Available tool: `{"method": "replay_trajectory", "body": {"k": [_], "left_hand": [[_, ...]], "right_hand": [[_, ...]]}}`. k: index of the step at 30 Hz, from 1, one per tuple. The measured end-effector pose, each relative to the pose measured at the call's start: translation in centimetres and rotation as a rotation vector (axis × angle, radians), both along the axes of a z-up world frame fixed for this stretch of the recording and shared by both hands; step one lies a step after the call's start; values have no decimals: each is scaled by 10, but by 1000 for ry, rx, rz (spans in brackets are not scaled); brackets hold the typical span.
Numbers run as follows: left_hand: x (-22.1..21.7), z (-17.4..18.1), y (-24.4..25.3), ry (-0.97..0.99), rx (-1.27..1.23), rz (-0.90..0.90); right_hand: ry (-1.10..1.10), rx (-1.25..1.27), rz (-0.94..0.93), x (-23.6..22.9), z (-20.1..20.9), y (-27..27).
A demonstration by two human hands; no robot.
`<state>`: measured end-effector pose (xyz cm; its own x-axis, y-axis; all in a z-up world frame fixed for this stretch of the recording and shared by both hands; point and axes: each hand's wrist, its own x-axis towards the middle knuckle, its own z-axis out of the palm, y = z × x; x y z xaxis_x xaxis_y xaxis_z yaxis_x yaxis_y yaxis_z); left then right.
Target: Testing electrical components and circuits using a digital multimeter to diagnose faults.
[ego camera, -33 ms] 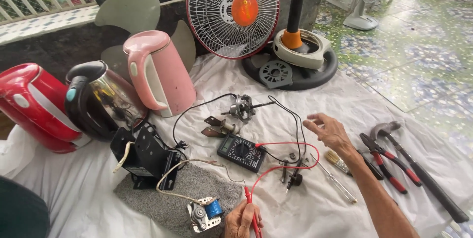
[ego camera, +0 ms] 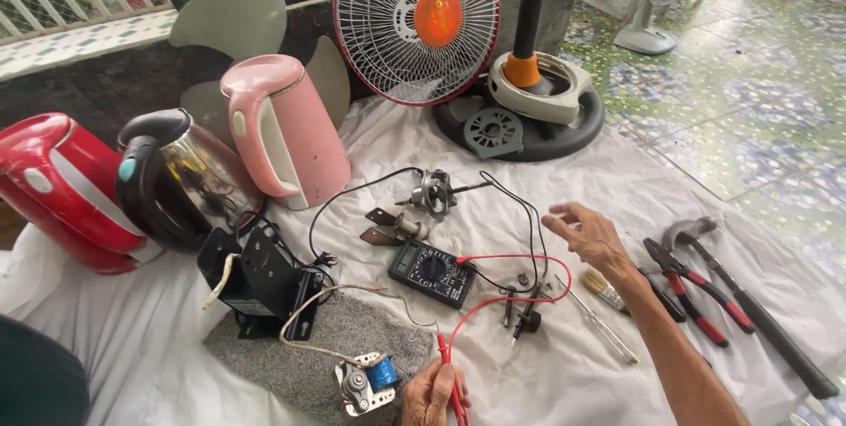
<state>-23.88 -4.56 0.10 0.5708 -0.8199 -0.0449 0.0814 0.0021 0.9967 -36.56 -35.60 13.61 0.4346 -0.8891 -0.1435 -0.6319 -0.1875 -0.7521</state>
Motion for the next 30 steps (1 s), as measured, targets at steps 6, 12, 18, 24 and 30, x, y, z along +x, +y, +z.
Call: {"method": "replay_trajectory", "body": {"k": [6, 12, 18, 24, 30], "left_hand": [[-4, 13, 1, -61, -6, -19], [-2, 21, 3, -138, -61, -29], [-3, 17, 2, -36, -9, 5], [-10, -12, -11, -152, 120, 153], [-12, -44, -23, -250, 86, 377]], "right_hand": [[185, 121, 166, 38, 10, -8], [-204, 123, -185, 31, 5, -22], [46, -1003, 179, 85, 7, -17], [461, -1271, 570, 155, -33, -51], [626, -1312, 634, 176, -48, -72]]}}
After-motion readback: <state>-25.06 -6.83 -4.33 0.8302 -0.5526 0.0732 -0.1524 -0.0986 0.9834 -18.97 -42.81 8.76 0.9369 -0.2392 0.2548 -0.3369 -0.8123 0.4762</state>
